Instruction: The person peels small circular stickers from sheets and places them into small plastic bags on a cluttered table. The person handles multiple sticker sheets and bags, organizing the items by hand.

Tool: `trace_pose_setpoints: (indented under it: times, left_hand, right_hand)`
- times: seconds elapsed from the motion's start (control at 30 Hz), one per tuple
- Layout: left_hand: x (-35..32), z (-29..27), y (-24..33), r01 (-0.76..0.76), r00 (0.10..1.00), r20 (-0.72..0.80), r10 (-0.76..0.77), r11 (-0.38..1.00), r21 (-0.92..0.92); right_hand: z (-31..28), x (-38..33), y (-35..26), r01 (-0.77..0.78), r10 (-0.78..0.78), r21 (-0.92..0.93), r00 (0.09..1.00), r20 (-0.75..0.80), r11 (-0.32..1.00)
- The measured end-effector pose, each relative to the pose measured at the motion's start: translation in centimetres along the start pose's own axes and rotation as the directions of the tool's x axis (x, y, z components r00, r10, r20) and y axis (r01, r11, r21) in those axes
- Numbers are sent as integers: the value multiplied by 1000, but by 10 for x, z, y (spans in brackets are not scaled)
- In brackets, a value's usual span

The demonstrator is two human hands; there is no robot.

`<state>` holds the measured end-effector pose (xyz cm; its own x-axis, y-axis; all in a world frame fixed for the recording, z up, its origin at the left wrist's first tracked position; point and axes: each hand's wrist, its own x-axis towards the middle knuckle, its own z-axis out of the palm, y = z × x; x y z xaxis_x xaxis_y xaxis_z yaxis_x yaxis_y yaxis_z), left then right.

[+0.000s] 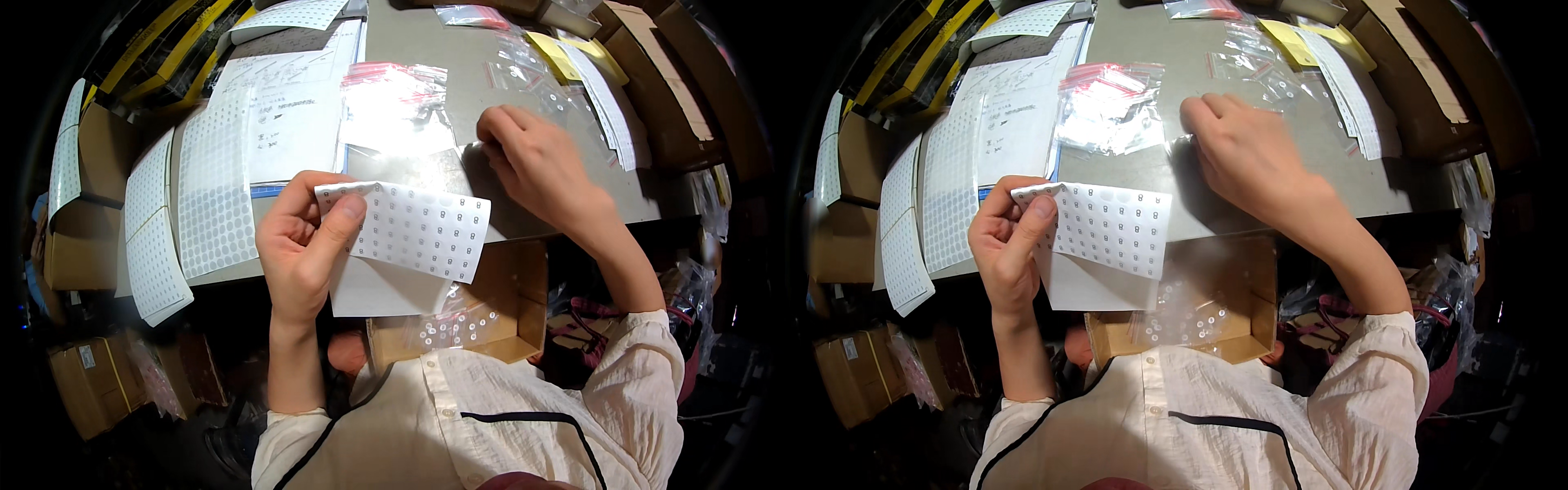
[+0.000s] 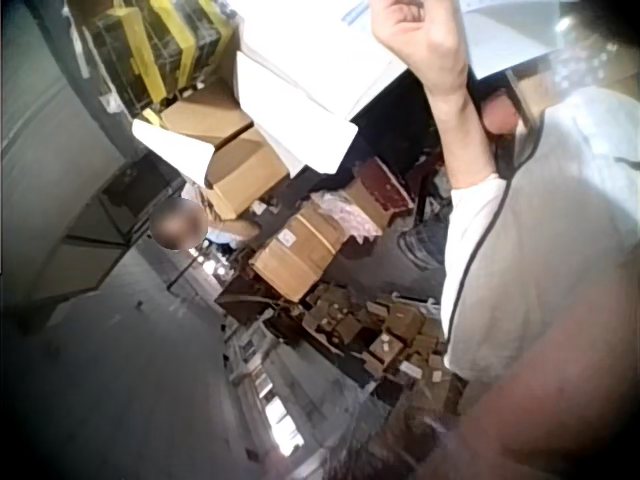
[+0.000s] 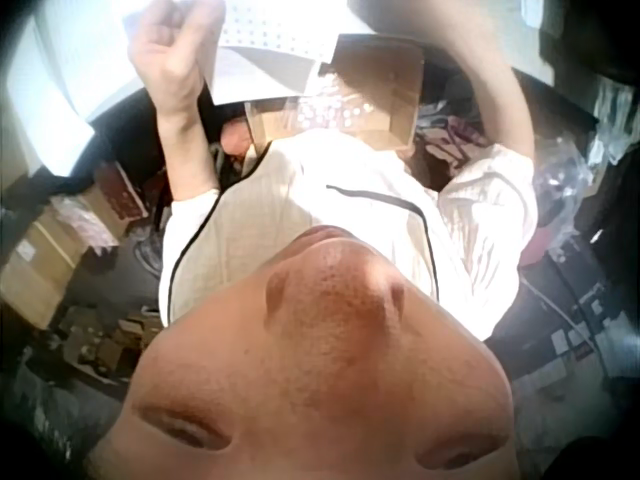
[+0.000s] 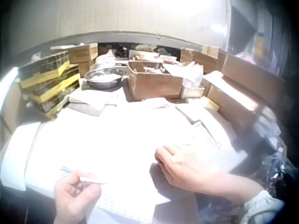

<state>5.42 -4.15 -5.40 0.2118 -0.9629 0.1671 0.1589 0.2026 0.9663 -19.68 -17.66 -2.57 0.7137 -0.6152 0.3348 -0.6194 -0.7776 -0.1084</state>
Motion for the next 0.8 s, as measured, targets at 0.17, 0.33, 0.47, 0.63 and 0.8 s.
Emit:
trace_pose_setpoints:
  times: [0.17,0.33,0.47,0.63,0.8]
  left_hand:
    - [0,-3,-1,-48,998,-37,44,993,-110]
    - [1,-5,-6,-97,994,-63,86,975,-200]
    - [0,-4,-3,-98,992,-96,80,974,-203]
    - [2,-12,-9,-122,992,-46,115,970,-212]
    - [3,-10,-4,-57,998,-18,55,984,-170]
  right_hand:
    - [-20,-12,19,-136,137,-88,991,8,987]
    - [-15,-55,28,-180,155,176,977,144,968]
    - [-14,-76,9,-11,-38,222,976,214,975]
    - [-30,-89,-18,182,-332,484,911,246,856]
    - [-40,-92,-19,85,-281,842,956,81,532]
